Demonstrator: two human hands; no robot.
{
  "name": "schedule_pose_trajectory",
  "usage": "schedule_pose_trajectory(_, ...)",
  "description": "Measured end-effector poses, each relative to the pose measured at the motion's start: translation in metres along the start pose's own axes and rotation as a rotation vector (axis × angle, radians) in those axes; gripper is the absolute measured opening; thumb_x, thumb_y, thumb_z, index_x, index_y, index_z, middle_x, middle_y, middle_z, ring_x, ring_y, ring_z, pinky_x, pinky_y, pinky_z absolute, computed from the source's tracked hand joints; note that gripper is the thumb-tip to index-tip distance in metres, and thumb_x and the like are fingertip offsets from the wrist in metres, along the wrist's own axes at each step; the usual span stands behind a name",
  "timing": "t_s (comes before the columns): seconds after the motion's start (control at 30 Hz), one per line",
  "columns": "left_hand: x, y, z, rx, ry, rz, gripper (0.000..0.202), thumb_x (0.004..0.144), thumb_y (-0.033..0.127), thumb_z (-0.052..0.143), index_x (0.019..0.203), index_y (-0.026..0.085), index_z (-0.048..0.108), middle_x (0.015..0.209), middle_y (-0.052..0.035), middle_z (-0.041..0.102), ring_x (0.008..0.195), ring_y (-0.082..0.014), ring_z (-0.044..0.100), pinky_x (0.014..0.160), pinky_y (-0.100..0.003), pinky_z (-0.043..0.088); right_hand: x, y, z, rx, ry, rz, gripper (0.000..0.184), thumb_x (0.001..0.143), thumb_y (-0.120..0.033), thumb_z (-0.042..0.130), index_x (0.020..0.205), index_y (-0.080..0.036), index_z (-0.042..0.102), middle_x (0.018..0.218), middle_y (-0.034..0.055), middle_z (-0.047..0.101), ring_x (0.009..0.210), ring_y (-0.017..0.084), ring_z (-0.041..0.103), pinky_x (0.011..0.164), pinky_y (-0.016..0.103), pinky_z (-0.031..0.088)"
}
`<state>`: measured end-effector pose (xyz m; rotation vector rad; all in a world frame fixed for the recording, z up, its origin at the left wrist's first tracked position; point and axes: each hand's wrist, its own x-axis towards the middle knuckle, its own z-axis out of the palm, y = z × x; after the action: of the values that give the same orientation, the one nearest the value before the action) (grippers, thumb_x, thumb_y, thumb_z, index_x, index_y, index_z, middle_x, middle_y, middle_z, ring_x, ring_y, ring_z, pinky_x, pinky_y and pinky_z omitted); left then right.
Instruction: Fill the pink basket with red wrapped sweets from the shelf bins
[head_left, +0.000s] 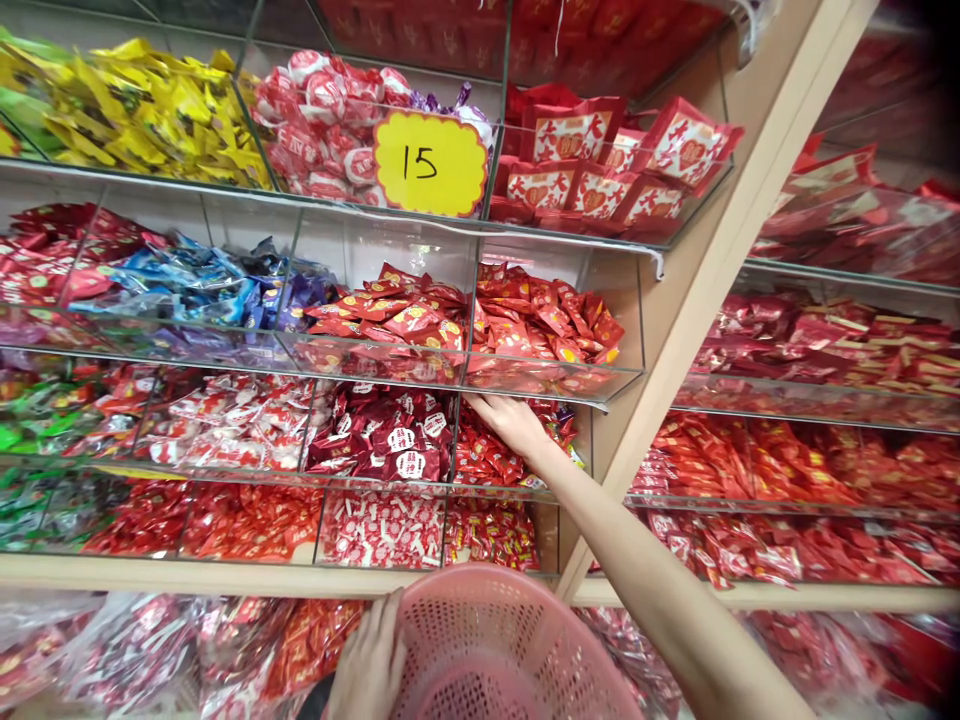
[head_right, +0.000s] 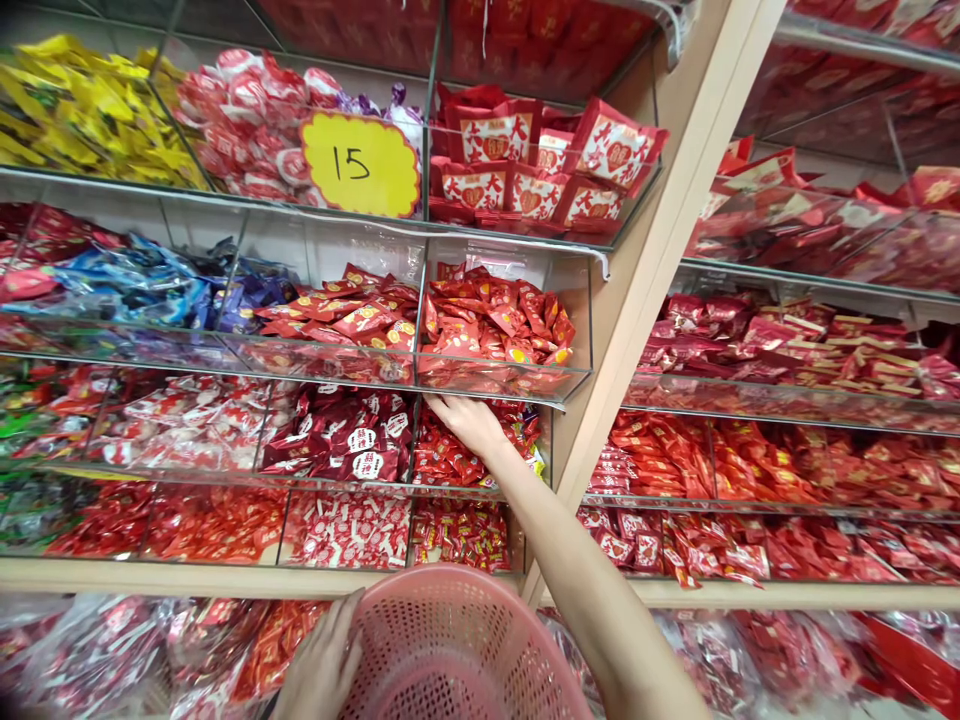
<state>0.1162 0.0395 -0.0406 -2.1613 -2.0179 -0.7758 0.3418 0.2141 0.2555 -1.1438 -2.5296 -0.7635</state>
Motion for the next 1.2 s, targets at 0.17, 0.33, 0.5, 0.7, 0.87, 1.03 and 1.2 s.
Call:
schedule_pose_trajectory(0.17,-0.001,-0.002,0.003,-0.020,0.015,-0.005,0.046,0.086,0.024,0.037,0.130,0.019,0.050,0.127,-0.0081,0.060,0.113,-0.0204,0.059,0.090,-0.034,0.051,-0.006,-0.001,0.000,0.006,0.054,-0.039,0.053,0.090,-0.008,0.032,0.140,-0.024,0.037,0.139,0.0124,0.048,0.122,0.022,0.051,0.092,0.035,0.051)
schedule_pose_trajectory(0.33,-0.001,-0.002,0.003,-0.031,0.021,0.000,0.045,0.087,0.025,0.036,0.129,0.018,0.051,0.127,-0.0084,0.060,0.114,-0.0206,0.059,0.090,-0.034,0.051,-0.018,-0.004,-0.004,0.062,0.101,-0.072,0.048,0.093,-0.011,0.027,0.138,-0.022,0.040,0.136,0.0125,0.051,0.121,0.020,0.050,0.093,0.032,0.049)
schedule_pose_trajectory(0.5,0.000,0.002,-0.002,-0.034,0.000,-0.020,0.045,0.089,0.027,0.034,0.130,0.018,0.049,0.129,-0.0080,0.059,0.116,-0.0200,0.057,0.092,-0.034,0.050,-0.053,-0.031,-0.022,0.390,0.313,0.005,0.040,0.095,-0.020,0.032,0.131,-0.023,0.049,0.133,0.0113,0.053,0.119,0.019,0.050,0.096,0.035,0.047)
schedule_pose_trajectory(0.7,0.000,0.006,-0.007,0.014,-0.040,-0.019,0.046,0.089,0.025,0.033,0.131,0.014,0.047,0.131,-0.0098,0.057,0.117,-0.0217,0.056,0.093,-0.036,0.048,-0.101,-0.091,-0.044,1.471,0.462,0.695,0.042,0.080,-0.041,0.062,0.118,-0.024,0.057,0.086,0.0030,0.066,0.056,0.011,0.058,0.046,0.023,0.048)
schedule_pose_trajectory(0.87,0.001,0.010,-0.015,0.006,-0.077,-0.025,0.047,0.091,0.026,0.030,0.133,0.015,0.045,0.131,-0.0099,0.056,0.116,-0.0213,0.056,0.093,-0.036,0.047,-0.138,-0.122,-0.039,2.246,0.095,0.954,0.038,0.073,-0.038,0.071,0.105,-0.023,0.061,0.069,-0.0046,0.060,0.052,0.003,0.050,0.046,0.013,0.041)
schedule_pose_trajectory(1.03,0.001,0.011,-0.016,-0.015,-0.075,-0.035,0.046,0.090,0.025,0.032,0.133,0.014,0.045,0.132,-0.0106,0.055,0.116,-0.0218,0.055,0.095,-0.037,0.046,-0.185,-0.156,-0.003,2.443,-0.079,1.204,0.031,0.063,-0.035,0.080,0.083,-0.018,0.064,0.078,-0.0021,0.064,0.057,0.002,0.054,0.056,0.012,0.044)
schedule_pose_trajectory(1.2,0.002,0.014,-0.019,-0.027,-0.068,-0.030,0.046,0.091,0.026,0.032,0.133,0.014,0.045,0.131,-0.0106,0.056,0.117,-0.0216,0.055,0.095,-0.036,0.046,-0.242,-0.184,0.044,2.365,-0.413,1.063,0.046,0.057,-0.048,0.081,0.085,-0.015,0.066,0.069,-0.0012,0.064,0.051,0.002,0.052,0.051,0.015,0.039)
